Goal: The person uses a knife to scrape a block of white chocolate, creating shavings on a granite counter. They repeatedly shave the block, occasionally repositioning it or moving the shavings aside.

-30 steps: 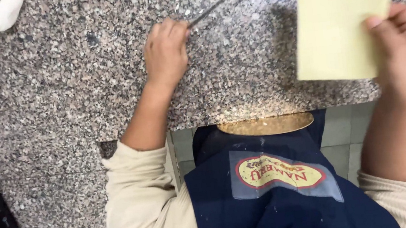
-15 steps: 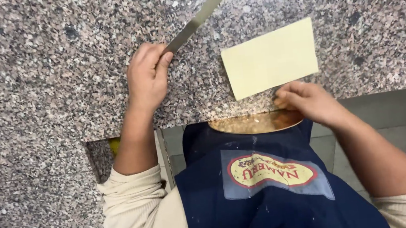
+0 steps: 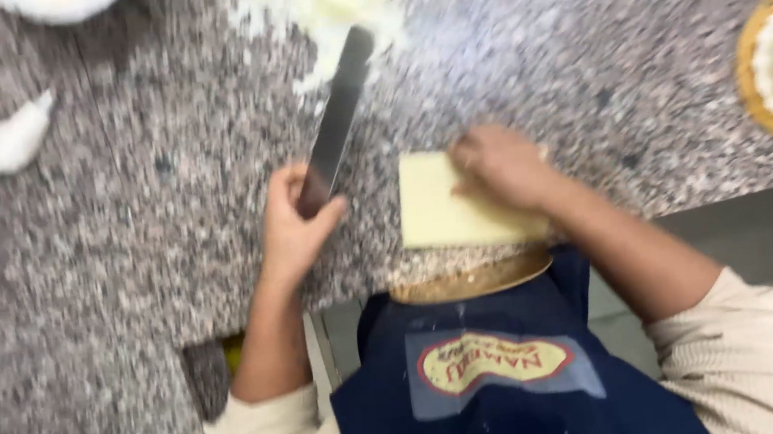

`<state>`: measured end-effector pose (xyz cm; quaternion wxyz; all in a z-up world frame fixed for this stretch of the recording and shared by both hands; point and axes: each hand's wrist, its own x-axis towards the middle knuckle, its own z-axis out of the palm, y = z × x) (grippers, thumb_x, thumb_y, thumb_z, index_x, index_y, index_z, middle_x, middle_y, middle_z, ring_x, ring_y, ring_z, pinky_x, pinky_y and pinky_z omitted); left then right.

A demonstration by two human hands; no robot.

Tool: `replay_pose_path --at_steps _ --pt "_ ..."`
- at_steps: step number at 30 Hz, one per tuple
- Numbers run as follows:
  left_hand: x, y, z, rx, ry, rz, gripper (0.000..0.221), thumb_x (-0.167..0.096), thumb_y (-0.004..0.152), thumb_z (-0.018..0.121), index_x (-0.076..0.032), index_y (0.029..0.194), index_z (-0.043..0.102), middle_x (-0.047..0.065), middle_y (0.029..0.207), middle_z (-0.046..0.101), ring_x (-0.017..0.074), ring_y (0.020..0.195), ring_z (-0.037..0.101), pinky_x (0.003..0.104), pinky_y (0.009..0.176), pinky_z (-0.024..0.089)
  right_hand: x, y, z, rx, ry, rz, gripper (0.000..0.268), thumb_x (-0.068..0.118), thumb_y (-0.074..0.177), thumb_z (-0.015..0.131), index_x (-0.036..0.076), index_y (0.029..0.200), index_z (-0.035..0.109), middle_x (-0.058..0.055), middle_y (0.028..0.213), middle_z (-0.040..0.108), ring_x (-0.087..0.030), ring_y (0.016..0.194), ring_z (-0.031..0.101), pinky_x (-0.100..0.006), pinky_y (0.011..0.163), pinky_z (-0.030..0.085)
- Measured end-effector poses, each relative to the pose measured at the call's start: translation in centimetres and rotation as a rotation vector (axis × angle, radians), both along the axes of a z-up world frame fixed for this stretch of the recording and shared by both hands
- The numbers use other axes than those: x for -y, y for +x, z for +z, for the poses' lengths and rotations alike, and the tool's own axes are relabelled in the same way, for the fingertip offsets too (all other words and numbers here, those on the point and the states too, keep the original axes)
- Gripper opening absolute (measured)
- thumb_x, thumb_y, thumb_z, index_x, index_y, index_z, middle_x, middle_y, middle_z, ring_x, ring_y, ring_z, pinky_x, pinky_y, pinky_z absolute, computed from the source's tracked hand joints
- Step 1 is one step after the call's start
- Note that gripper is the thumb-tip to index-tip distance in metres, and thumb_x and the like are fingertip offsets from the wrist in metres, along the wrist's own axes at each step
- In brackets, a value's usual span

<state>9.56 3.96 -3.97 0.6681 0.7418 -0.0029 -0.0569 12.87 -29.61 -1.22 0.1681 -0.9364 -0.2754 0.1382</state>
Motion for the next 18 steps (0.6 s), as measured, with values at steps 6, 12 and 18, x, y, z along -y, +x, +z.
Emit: replay_pose_path --at_steps 6,12,18 --pt "0.4 0.3 -0.4 -0.048 0.169 -0.004 0.034 -0.011 0.096 0.069 -0.003 0.129 0.069 0.002 0.095 0.065 0.0092 0.083 0.057 0.025 0.074 0.050 -2.8 -4.1 0.3 0.086 0.146 0.078 0.058 0.034 0.073 0.082 0.008 0.124 0.068 -0.012 0.116 0.064 -0.035 0.108 0.059 -0.051 0.086 0.047" --pt "2.2 1.0 3.4 -0.131 0.226 -0.072 0.028 -0.022 0.103 0.060 -0.004 0.120 0.072 0.001 0.078 0.071 0.0070 0.064 0.061 0.025 0.058 0.050 -1.0 -2.2 1.6 -0.161 0.273 0.036 0.054 0.025 0.080 0.080 0.012 0.130 0.064 -0.014 0.136 0.057 -0.035 0.127 0.052 -0.047 0.106 0.044" --pt "1.7 0.4 5.2 -0.110 0.505 -0.144 0.029 -0.026 0.100 0.062 -0.011 0.122 0.073 0.008 0.079 0.077 0.0163 0.063 0.068 0.032 0.060 0.052 4.5 -0.2 4.5 -0.043 0.301 -0.435 0.043 0.018 0.092 0.054 0.023 0.134 0.065 -0.007 0.138 0.068 -0.026 0.128 0.065 -0.039 0.112 0.051"
